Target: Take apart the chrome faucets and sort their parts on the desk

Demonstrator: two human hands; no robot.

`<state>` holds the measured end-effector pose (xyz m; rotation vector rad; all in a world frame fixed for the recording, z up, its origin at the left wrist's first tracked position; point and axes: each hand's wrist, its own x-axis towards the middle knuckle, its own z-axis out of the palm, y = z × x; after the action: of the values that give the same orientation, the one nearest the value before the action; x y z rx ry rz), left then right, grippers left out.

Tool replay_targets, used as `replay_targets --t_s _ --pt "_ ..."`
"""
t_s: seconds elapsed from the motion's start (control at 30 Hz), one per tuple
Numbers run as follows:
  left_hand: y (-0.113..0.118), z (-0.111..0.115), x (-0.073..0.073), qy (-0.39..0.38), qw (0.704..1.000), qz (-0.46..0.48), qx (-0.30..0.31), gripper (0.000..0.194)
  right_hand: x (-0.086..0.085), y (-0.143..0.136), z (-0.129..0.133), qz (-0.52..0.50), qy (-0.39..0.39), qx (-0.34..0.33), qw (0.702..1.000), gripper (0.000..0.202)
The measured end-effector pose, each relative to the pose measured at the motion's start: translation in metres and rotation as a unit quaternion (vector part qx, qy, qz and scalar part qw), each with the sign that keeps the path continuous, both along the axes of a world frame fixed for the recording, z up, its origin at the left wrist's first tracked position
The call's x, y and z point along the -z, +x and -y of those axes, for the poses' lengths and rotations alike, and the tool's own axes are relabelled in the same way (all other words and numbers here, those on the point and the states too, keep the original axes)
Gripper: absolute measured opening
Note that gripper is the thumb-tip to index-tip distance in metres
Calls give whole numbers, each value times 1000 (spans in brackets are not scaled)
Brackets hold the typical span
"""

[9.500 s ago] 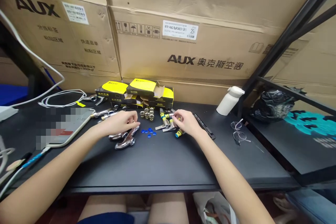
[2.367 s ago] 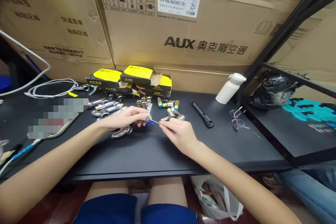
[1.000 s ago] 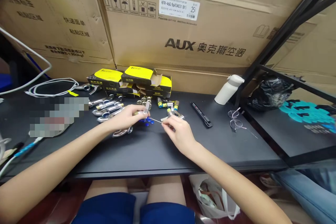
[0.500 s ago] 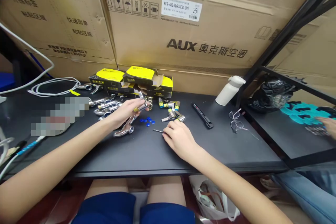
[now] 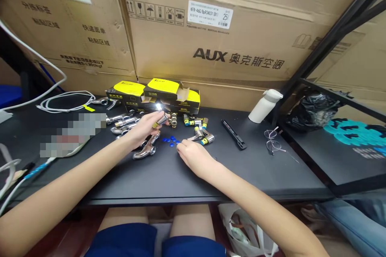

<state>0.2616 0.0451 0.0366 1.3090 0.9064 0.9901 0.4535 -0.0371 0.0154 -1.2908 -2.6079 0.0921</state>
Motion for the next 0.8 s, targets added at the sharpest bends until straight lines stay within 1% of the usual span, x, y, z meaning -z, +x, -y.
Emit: replay_targets --t_s 0.1,0.2,0.33,0.47,0.53,0.6,0.67,0.73,0.8 --pt "-1 -1 0 0 1000 -6 -22 42 4 2 -1 -20 8 -1 1000 15" --pt "-2 -1 0 -2 1000 -7 -21 43 4 0 -2 4 2 12 1000 17" --pt "-2 1 -3 -3 1000 -13 -21 43 -3 -3 -2 17 -23 44 999 16" --pt "-2 1 -4 -6 1000 -14 -22 43 -13 -5 0 44 -30 68 996 13" --pt "-2 0 -4 5 1000 -11 -23 42 -17 -4 1 70 -36 73 994 13" --pt "-3 -1 -3 12 999 -12 -29 41 -19 -3 1 75 -39 69 994 13" --pt "-4 -2 -2 16 999 -14 -38 42 -18 0 -2 39 -37 54 997 12" --pt "-4 -4 0 17 999 -16 -45 42 -16 5 -9 -35 -49 36 998 11" --pt "-5 -5 1 14 998 -17 -56 42 -14 9 -22 -122 -73 31 989 11"
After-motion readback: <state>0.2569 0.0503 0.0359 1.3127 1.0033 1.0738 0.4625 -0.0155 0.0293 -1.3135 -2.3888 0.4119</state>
